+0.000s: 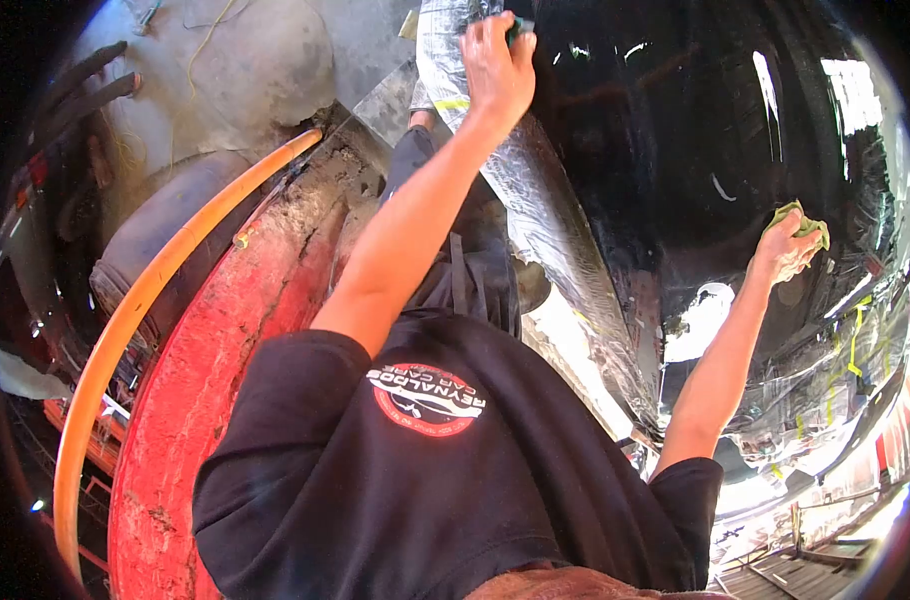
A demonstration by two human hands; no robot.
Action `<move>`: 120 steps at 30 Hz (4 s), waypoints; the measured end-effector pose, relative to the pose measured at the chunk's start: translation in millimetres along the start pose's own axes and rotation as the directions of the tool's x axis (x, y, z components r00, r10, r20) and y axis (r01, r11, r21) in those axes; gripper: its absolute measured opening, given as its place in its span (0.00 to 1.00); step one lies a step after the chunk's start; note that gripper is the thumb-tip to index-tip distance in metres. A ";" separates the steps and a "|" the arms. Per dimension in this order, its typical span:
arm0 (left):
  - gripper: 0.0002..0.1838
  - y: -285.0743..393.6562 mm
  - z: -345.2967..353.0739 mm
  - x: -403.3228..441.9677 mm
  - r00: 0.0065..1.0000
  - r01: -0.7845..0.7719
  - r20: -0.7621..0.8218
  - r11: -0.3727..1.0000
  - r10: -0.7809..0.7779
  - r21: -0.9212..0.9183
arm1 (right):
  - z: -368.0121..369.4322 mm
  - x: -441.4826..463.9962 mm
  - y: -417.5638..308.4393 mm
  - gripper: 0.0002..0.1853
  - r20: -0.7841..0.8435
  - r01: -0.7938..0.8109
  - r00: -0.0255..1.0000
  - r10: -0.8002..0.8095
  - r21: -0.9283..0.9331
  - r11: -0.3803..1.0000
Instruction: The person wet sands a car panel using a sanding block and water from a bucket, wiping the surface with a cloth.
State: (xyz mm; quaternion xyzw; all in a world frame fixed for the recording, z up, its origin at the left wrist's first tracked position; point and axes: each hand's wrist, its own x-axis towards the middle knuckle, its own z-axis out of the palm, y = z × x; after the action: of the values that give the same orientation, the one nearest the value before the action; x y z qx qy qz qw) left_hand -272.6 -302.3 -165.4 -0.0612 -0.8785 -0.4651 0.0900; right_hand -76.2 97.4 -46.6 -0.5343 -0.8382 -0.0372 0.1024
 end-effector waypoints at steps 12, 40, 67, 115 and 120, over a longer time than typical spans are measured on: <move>0.14 -0.2 15.5 57.6 0.999 -0.027 0.024 0.999 0.028 -0.022 | -2.7 1.1 0.1 0.48 0.034 0.012 0.999 -0.013 0.019 1.000; 0.17 -25.0 45.4 130.9 0.990 0.000 0.138 1.000 0.002 -0.015 | -5.7 0.5 -5.3 0.47 0.054 -0.017 0.998 0.017 -0.003 1.000; 0.19 1.6 -16.0 -20.8 0.993 -0.019 0.113 1.000 0.020 -0.011 | -4.3 -0.7 -5.2 0.47 0.028 0.028 0.999 -0.028 0.019 0.999; 0.22 42.7 -18.9 -97.9 0.675 -0.609 0.391 0.771 0.626 -0.185 | -2.9 -0.7 -1.6 0.47 -0.006 0.005 1.000 -0.004 0.011 1.000; 0.17 34.4 16.6 49.5 0.844 -0.497 0.129 0.849 0.521 -0.177 | -6.9 -3.2 -7.2 0.48 0.020 -0.011 1.000 0.009 0.087 0.996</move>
State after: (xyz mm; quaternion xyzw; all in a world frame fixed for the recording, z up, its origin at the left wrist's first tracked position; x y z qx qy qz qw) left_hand -316.1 -268.1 -136.2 -0.3383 -0.8011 -0.4765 0.1296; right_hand -80.5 90.3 -40.2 -0.5340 -0.8373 0.0051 0.1174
